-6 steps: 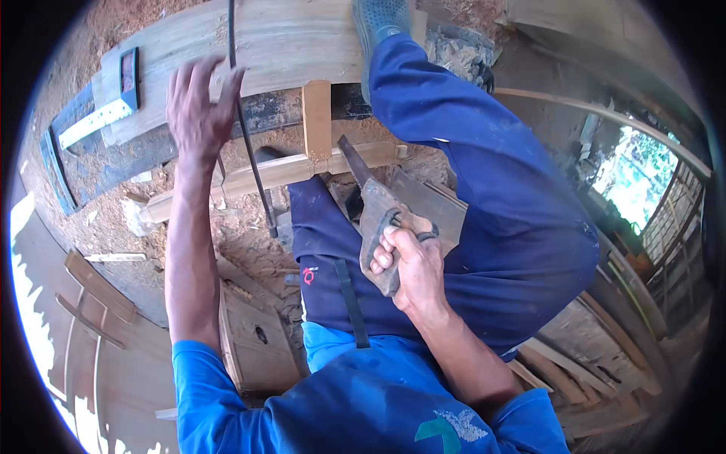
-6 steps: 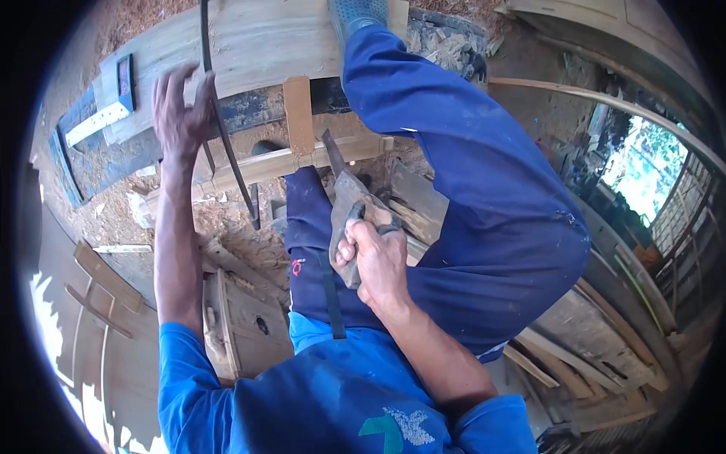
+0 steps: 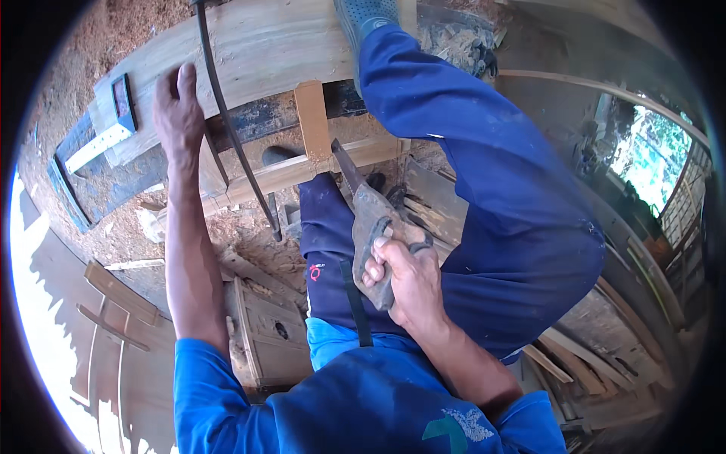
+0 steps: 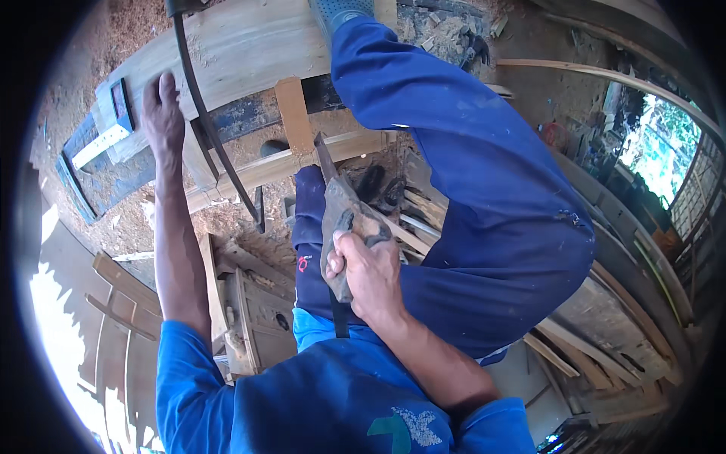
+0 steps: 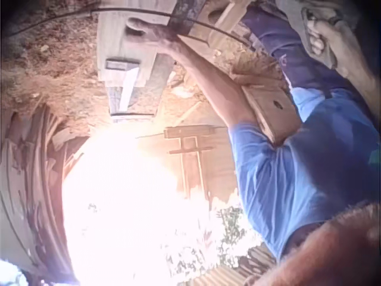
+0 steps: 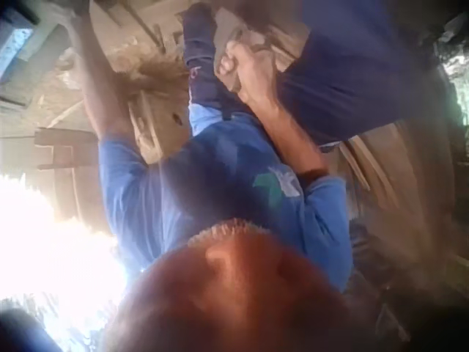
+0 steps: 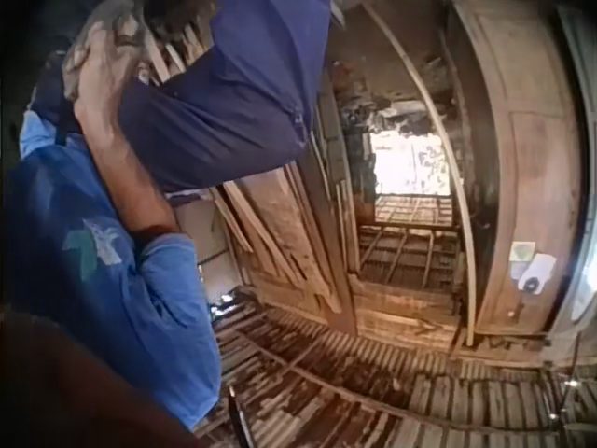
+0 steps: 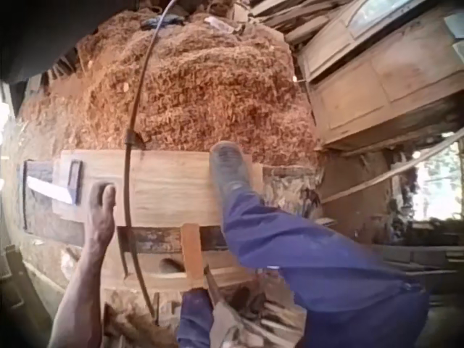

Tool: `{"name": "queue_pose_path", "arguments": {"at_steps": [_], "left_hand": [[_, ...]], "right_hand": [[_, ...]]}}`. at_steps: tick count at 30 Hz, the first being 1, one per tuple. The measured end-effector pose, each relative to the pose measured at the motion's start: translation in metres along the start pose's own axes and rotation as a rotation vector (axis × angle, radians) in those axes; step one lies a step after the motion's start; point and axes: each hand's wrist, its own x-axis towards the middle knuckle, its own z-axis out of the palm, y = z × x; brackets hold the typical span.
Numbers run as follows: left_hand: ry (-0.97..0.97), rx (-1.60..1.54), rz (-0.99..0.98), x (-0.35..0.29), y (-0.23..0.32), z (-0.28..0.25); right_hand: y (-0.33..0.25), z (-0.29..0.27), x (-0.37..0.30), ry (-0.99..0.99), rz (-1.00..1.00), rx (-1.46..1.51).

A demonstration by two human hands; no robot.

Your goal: The person assembles a wooden frame by joining wooden pieces together, using a hammer and a saw to fit and secure the joints.

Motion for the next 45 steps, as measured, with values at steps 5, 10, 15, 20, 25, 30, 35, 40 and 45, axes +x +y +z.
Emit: {"name": "queue_pose_path", "arguments": {"at_steps": [5, 10, 15, 20, 25, 30, 35, 40, 45], "left_hand": [[-0.261, -0.155, -0.444, -0.043, 0.036, 0.017], [-0.059, 0.021, -0.21, -0.048, 0.026, 0.041], [-0.063, 0.017, -0.207, -0.05, 0.024, 0.049], [-0.084, 0.085, -0.225, -0.045, 0.035, 0.046], [-0.037, 0.139, -0.135, -0.049, 0.026, 0.044], [-0.086, 0.036, -0.223, -0.043, 0.029, 0.045], [-0.082, 0.104, -0.198, -0.044, 0.024, 0.041], [-0.109, 0.036, -0.227, -0.046, 0.023, 0.045], [-0.096, 0.103, -0.197, -0.049, 0.023, 0.039]], "right_hand": [[0.003, -0.002, 0.001, 0.03, 0.038, 0.024], [-0.002, 0.005, 0.006, 0.031, 0.021, 0.045], [0.008, 0.004, 0.042, 0.049, 0.023, -0.03], [0.008, 0.015, 0.062, 0.012, -0.007, -0.017], [0.008, 0.002, 0.013, 0.008, -0.025, -0.039], [0.022, 0.003, 0.088, -0.057, -0.012, 0.059], [0.028, 0.003, 0.06, -0.019, -0.027, -0.046], [0.035, 0.007, 0.08, -0.006, -0.039, -0.078], [0.028, 0.002, 0.067, 0.045, 0.048, -0.044]]}}
